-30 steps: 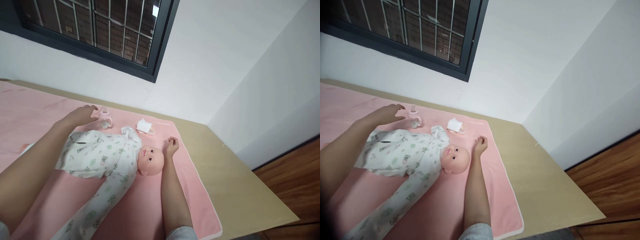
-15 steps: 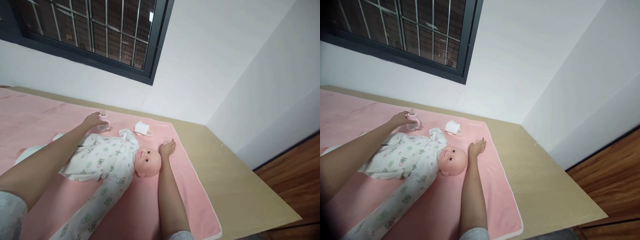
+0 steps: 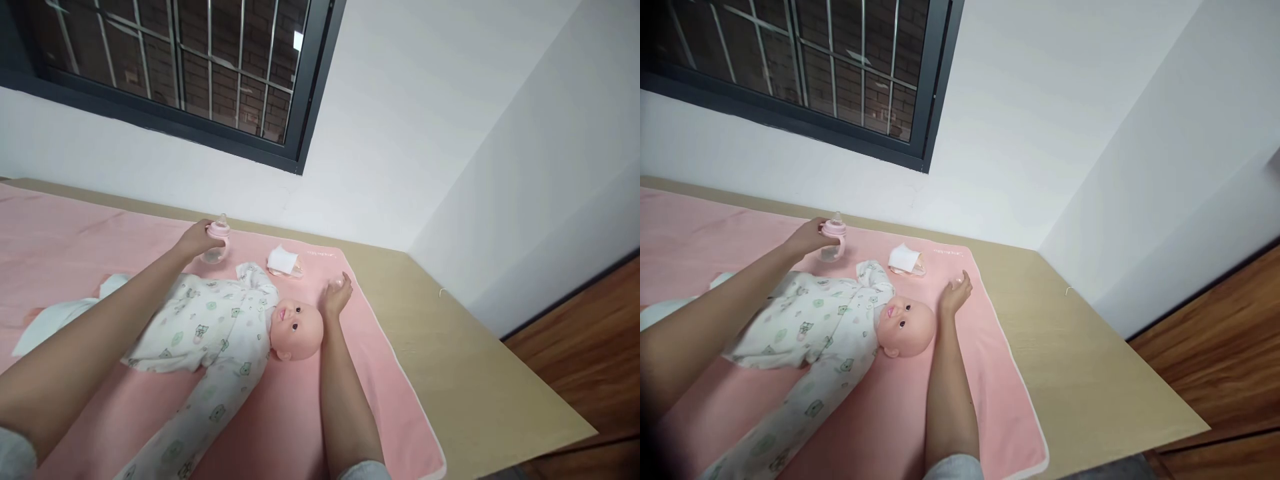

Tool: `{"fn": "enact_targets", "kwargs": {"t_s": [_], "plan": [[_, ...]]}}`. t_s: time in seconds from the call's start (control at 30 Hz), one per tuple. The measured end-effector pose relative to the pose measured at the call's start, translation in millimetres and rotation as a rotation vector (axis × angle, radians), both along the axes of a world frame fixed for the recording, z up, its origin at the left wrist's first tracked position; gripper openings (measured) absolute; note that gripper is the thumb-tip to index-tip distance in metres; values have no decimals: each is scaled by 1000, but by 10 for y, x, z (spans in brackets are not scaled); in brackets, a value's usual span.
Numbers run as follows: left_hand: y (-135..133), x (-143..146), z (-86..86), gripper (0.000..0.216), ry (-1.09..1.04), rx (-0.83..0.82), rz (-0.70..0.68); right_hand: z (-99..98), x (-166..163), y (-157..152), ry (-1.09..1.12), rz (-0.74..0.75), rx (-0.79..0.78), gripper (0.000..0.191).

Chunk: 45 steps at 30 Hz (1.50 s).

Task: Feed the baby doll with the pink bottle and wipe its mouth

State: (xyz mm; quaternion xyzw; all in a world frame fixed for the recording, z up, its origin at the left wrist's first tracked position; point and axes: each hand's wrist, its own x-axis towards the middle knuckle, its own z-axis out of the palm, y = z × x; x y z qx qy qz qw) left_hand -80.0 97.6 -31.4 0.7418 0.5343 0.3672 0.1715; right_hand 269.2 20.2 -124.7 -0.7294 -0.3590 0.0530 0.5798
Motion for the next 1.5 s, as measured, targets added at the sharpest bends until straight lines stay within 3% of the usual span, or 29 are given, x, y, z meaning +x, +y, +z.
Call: {"fn": "enact_targets", "kwargs": {"t_s": [0.2,0.37,0.43,0.6,0.83,1.03,1.13,1.27,1.4,1.5], "plan": [[-314,297,138,75,-172,-30,42,645,-260,-23,337,333,338,64],[-778,519,312,70,-52,76,-22,1055,-787,-262,522,717,401,61],[-925,574,350,69,20,142,-45,1128,-968,-384,518,782,388,61],[-1127,647,387,63,139,215,-99,1199,-1205,-585,388,765,404,62],[-1260,656,468,61,93,200,-167,1189,-1338,-688,139,890,358,60],[-1256,517,496,74,-59,103,-190,1282,-1215,-781,-104,1132,234,62],[-1258,437,530,81,-144,54,-268,1349,-1131,-839,-170,1242,124,77],[-1282,405,569,85,-237,-35,-370,1379,-1153,-903,-66,1243,110,89],[-1275,428,541,84,-258,-80,-362,1368,-1259,-921,126,1195,195,87],[-1261,451,507,85,-268,-134,-370,1351,-1309,-906,125,1175,216,92]]}}
